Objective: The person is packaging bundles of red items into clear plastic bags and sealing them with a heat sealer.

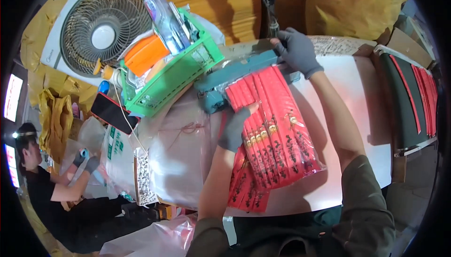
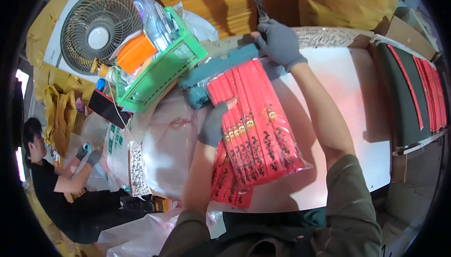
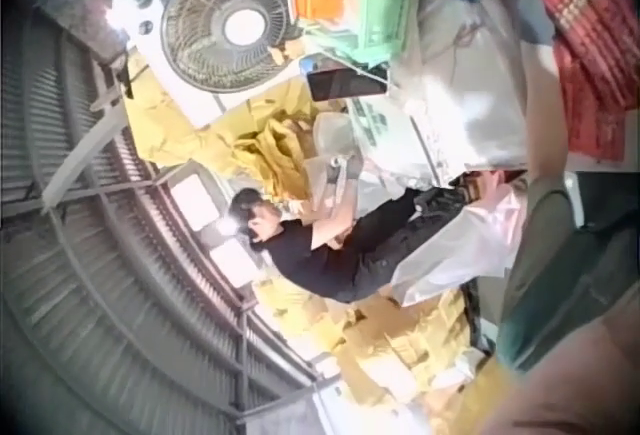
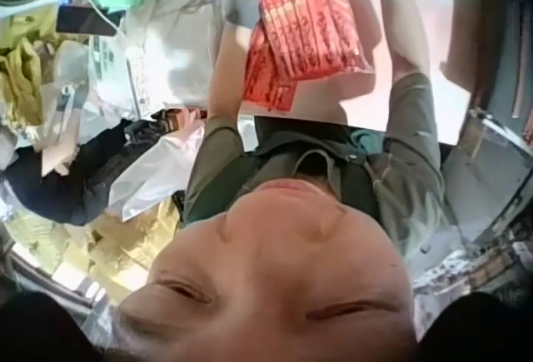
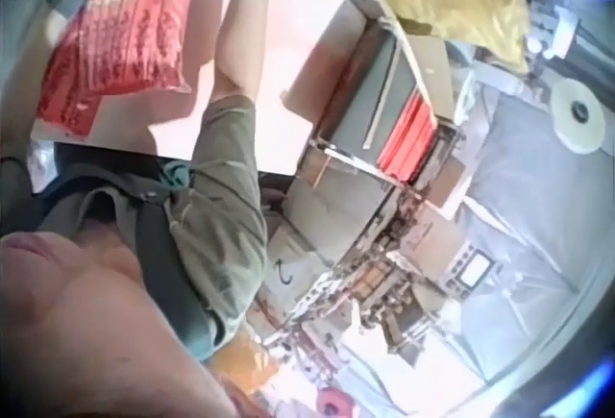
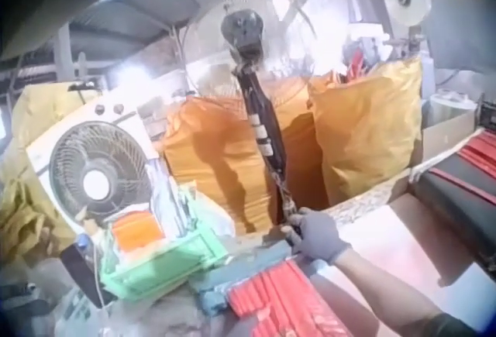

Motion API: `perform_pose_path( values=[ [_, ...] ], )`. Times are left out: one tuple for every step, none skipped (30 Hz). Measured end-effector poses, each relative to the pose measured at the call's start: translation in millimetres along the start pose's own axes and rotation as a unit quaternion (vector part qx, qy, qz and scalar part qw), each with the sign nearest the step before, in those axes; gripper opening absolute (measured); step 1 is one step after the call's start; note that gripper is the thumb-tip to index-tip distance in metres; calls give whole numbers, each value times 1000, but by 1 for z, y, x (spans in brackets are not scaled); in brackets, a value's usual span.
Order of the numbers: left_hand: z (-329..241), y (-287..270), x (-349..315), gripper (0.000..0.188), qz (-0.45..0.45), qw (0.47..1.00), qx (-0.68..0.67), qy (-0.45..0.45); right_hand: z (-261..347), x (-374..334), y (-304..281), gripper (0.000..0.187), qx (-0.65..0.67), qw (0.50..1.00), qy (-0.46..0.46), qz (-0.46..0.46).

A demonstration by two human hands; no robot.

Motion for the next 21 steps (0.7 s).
perform_pose_path(
  values=[
    [-2, 1, -1, 41, 23, 1000, 2, 18, 3, -1, 0, 28, 6, 1000, -3, -2],
    [-7, 2, 0, 42, 46, 998, 6, 44, 4, 0, 1, 28, 12, 1000, -5, 3],
    [-6, -1, 2, 42, 38, 998, 5, 45, 3, 0, 0, 27, 5, 1000, -7, 6],
    [-3, -2, 4, 42, 32, 998, 13, 55, 2, -1, 1, 26, -2, 1000, -10, 8],
    [-1, -1, 7, 42, 27, 997, 20, 68, 1, -2, -1, 26, 6, 1000, -22, -12],
    [2, -4, 9, 42, 18, 997, 20, 73, 2, -2, 1, 26, 13, 999, -29, -8],
    [9, -5, 11, 43, 22, 998, 1, 63, 2, -1, 1, 26, -5, 1000, -20, -4],
    [9, -5, 10, 43, 26, 998, -17, 56, 5, 0, 0, 26, -23, 1000, -13, 0],
    [5, -2, 8, 43, 31, 998, -12, 54, 6, 0, 2, 26, -39, 999, -6, 6],
    [6, -4, 10, 43, 21, 998, -13, 64, 7, 1, 3, 26, -32, 999, -19, 7],
    [16, -9, 15, 42, 23, 998, -28, 53, 6, 3, 7, 25, -57, 998, -9, 15],
    [21, -9, 19, 41, 29, 998, -46, 41, 2, 3, 8, 25, -86, 996, 2, 24],
    [15, -9, 20, 41, 15, 997, -53, 56, -2, 2, 6, 25, -71, 997, -1, 25],
    [13, -5, 21, 43, 36, 999, -19, 18, -8, -3, 2, 25, -58, 998, -4, 30],
    [11, -6, 17, 47, 53, 998, 15, -20, -19, -12, 1, 42, -90, 995, 1, 44],
    [-1, -24, 8, 47, 21, 1000, 9, -3, -3, -29, -1, 56, -19, 998, -30, 49],
    [-14, -39, 0, 53, -34, 960, 279, 7, 23, -52, -17, 71, 75, 985, -156, -10],
    [-27, -60, -13, 60, -100, 843, 528, -1, 38, -79, -13, 80, 195, 977, -14, 80],
    [-27, -54, -23, 77, -108, 805, 583, 18, 0, -112, -4, 83, 153, 986, -22, 59],
    [-19, -66, -41, 77, -135, 804, 579, 18, 18, -142, 7, 84, 256, 956, 42, 140],
    [-8, -76, -60, 82, -125, 791, 593, 86, 44, -177, 20, 85, 271, 909, 188, 256]
  ],
)
Point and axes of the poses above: each hand's wrist, its own x-axis towards the middle knuckle, its own y-axis out of the palm, z = x × y, the point moved 5 cm from there along x, towards the middle knuckle, and after that the axes turned 4 degrees about x, right-handed, at the moved point
